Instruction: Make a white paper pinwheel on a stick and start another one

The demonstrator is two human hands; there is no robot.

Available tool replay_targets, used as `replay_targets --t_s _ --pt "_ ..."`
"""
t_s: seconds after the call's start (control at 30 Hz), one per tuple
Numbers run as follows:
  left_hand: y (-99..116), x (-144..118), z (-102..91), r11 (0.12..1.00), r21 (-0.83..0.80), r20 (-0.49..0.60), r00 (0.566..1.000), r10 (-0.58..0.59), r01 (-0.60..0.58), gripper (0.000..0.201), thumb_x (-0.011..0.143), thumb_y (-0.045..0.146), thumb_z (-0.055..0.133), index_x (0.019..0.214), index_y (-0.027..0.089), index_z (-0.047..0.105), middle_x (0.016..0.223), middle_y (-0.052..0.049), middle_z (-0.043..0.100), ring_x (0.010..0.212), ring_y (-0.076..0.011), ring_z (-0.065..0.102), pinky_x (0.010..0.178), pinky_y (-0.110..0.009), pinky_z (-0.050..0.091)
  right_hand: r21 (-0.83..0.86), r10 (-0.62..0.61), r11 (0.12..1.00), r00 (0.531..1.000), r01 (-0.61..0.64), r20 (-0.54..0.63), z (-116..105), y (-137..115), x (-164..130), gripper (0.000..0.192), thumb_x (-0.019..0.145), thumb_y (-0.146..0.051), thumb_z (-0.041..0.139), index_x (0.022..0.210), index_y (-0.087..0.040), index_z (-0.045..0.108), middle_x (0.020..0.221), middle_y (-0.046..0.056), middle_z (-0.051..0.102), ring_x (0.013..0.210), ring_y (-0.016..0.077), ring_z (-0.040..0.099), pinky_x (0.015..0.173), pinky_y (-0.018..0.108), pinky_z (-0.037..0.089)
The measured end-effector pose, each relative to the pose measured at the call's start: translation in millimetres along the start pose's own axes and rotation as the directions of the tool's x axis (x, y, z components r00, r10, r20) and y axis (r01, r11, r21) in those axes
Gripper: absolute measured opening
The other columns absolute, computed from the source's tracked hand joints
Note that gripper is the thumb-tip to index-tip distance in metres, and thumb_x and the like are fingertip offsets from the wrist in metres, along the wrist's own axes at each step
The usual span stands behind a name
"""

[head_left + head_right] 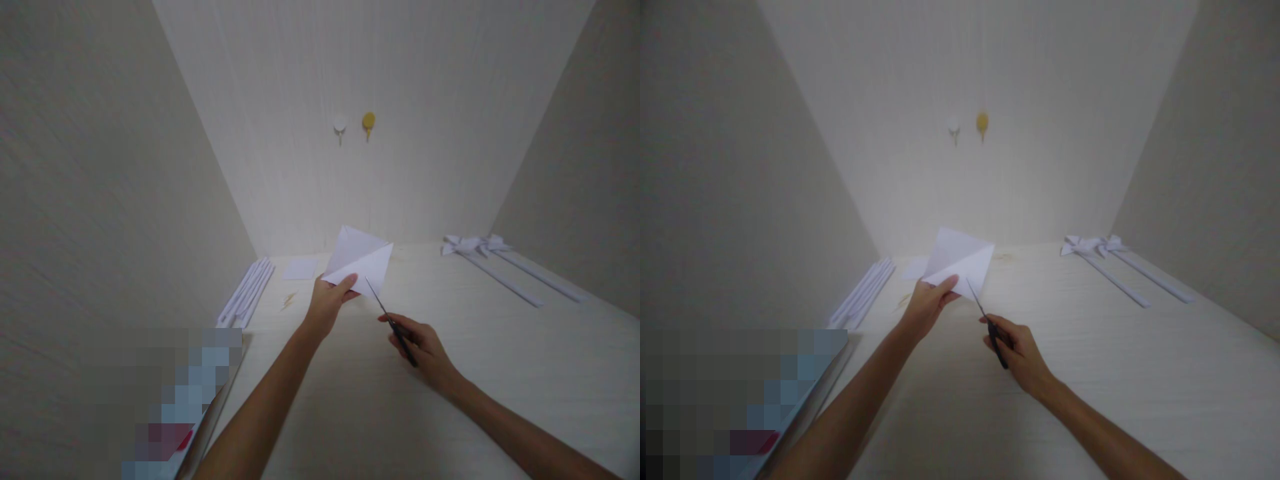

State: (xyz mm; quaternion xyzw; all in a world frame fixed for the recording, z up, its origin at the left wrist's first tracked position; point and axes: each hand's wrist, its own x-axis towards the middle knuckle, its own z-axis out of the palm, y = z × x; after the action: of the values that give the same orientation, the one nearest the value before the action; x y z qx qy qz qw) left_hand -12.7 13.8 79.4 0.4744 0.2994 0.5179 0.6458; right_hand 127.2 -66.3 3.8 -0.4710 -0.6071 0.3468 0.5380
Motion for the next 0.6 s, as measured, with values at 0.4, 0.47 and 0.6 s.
replay_targets --t_s 0.4,0.47,0.6 --pt "-3.7 -0.4 -0.9 0.999 0.041 0.049 0.999 -0.023 0.021 0.034 0.061 0.017 0.065 0.093 0.007 0.059 0.086 -0.01 0.065 0.075 -0.0185 0.061 0.07 -0.033 0.051 0.047 -0.016 0.999 1.0 0.014 0.026 2.0 2.4 -0.9 0.042 0.076 -0.045 0.045 0.099 -0.011 0.053 0.049 -0.006 0.029 0.041 0.0065 0.025 0.038 0.021 0.018" --pt "-5.8 -0.3 -1.1 0.999 0.041 0.062 0.998 -0.023 0.021 0.035 0.061 0.017 0.065 0.094 0.007 0.059 0.088 -0.01 0.064 0.076 -0.0187 0.061 0.07 -0.033 0.051 0.048 -0.02 0.999 1.0 0.019 0.022 2.0 3.2 -1.1 0.042 0.076 -0.045 0.045 0.1 -0.011 0.053 0.049 -0.006 0.03 0.041 0.0066 0.026 0.038 0.021 0.019" --pt "-9.6 0.1 -2.1 0.999 0.049 0.087 0.996 -0.022 0.017 0.035 0.062 0.019 0.065 0.095 0.008 0.059 0.09 -0.01 0.064 0.077 -0.0188 0.06 0.07 -0.032 0.051 0.037 0.009 0.999 1.0 -0.009 0.011 2.3 4.3 -1.3 0.039 0.076 -0.042 0.048 0.099 -0.012 0.053 0.049 -0.006 0.031 0.042 0.0069 0.027 0.038 0.021 0.019"
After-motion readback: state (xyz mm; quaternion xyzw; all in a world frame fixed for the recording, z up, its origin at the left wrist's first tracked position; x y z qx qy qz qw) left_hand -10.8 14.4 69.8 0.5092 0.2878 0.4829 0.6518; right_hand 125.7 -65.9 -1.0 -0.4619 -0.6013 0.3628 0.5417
